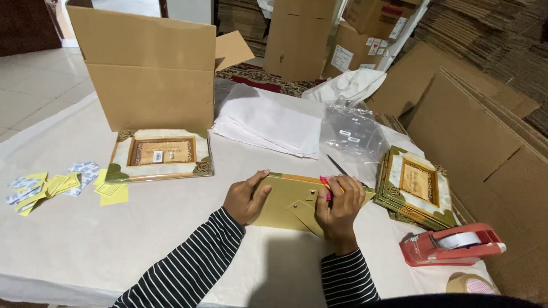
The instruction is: Applying colorful adhesive strips to the back of picture frames as part of a packaging process.
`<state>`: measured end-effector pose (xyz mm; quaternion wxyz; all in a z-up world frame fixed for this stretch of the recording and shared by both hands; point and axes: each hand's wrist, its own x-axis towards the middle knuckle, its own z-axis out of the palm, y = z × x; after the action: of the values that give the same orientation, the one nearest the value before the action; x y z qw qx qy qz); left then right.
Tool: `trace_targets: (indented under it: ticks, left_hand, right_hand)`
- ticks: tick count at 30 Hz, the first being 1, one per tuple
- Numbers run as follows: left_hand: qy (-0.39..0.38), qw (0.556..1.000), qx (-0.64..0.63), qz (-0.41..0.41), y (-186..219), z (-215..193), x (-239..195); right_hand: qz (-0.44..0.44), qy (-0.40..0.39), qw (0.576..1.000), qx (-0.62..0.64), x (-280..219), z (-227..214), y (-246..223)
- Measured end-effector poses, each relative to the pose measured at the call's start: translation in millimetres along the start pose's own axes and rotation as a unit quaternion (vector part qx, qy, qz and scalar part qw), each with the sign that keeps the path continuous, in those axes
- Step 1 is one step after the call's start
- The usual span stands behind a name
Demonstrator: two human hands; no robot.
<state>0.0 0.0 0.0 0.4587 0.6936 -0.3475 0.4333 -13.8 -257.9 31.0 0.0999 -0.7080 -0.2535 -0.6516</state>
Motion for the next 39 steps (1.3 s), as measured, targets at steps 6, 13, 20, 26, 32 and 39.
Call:
trace_targets:
  ticks: [6, 13, 20, 26, 32, 39]
  left_hand:
    - [0.013, 1.0, -0.003, 0.006, -2, 2, -3]
    - [0.024, 1.0, 0.004, -0.014, 5, 0, -1]
    - [0.008, 0.999, -0.006, -0.043, 6, 0, -4]
    - [-0.015, 0.998, -0.011, -0.056, 4, -1, -1]
    - [-0.016, 0.998, -0.007, -0.058, -4, 2, -5]
    - [-0.02, 0.998, -0.01, -0.055, -6, 1, -9]
  right_hand:
    - [-0.003, 0.007, 1.0, -0.001, -8, 3, 7]
    - [0.012, 0.017, 1.0, -0.01, 0, 2, -8]
    - [0.025, -0.04, 0.988, 0.15, 54, -6, -64]
    - [0.036, -0.125, 0.949, 0.287, 140, -21, -83]
    - [0.05, -0.338, 0.866, 0.365, 169, -19, -61]
    - [0.057, -0.394, 0.829, 0.394, 158, -21, -27]
